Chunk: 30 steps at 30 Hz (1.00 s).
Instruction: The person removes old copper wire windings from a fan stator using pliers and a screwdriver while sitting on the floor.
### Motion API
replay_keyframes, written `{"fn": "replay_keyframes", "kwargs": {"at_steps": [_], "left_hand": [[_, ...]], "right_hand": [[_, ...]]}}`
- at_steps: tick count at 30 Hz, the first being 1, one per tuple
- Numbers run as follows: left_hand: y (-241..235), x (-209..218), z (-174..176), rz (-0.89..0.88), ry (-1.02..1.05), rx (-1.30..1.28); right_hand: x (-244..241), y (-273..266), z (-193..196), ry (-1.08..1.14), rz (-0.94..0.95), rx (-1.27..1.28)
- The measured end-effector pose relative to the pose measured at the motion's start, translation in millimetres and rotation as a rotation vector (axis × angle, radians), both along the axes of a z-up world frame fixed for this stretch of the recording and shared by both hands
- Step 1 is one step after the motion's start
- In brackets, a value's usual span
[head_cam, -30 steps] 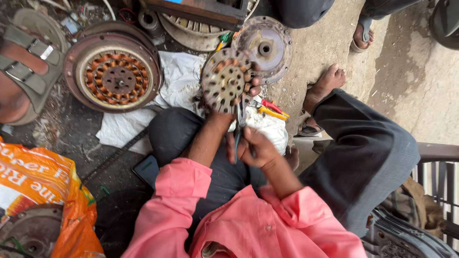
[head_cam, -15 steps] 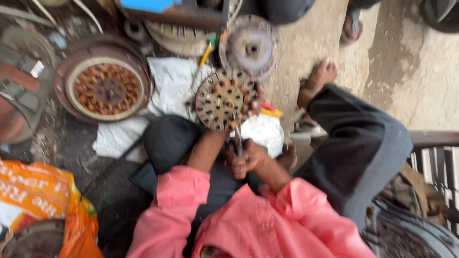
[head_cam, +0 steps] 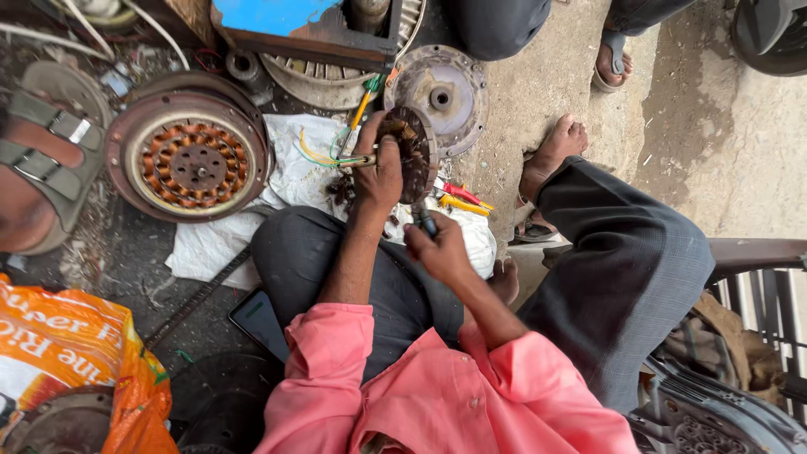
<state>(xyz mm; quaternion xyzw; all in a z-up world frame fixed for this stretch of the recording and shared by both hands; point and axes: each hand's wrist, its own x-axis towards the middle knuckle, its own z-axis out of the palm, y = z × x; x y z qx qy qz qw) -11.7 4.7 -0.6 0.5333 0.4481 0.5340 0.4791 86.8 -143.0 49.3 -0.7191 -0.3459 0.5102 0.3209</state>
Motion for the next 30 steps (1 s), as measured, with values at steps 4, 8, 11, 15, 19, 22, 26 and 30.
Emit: {"fn": "replay_keyframes", "kwargs": {"at_steps": [4, 8, 11, 15, 19, 22, 26, 30], "left_hand": [[4, -24, 13, -0.008, 0.189, -0.074], [11, -35, 14, -0.056, 0.036, -0.198], [13, -18, 5, -0.256, -0.591, -0.551], [17, -1, 0, -0.385, -0.609, -1.083], [19, -16, 8, -0.272, -0.555, -0.915], [22, -22, 19, -0.267, -0.927, -0.907], [12, -28, 33, -0.443, -1.3, -0.819], [14, -27, 42, -0.55, -1.373, -0.824]], "right_hand": [[19, -3, -27, -0.802, 0.34, 0.351], [29, -8, -25, -0.8, 0.335, 0.25], [22, -1, -12, -0.933, 0.456, 0.155], [27, 18, 24, -1.142, 0.688, 0.03], [52, 0, 65, -0.958, 0.609, 0.122], [75, -6, 82, -0.59, 0.459, 0.042], [76, 0, 95, 0.005, 0.326, -0.098], [65, 16, 98, 0.208, 0.368, -0.016]]}}
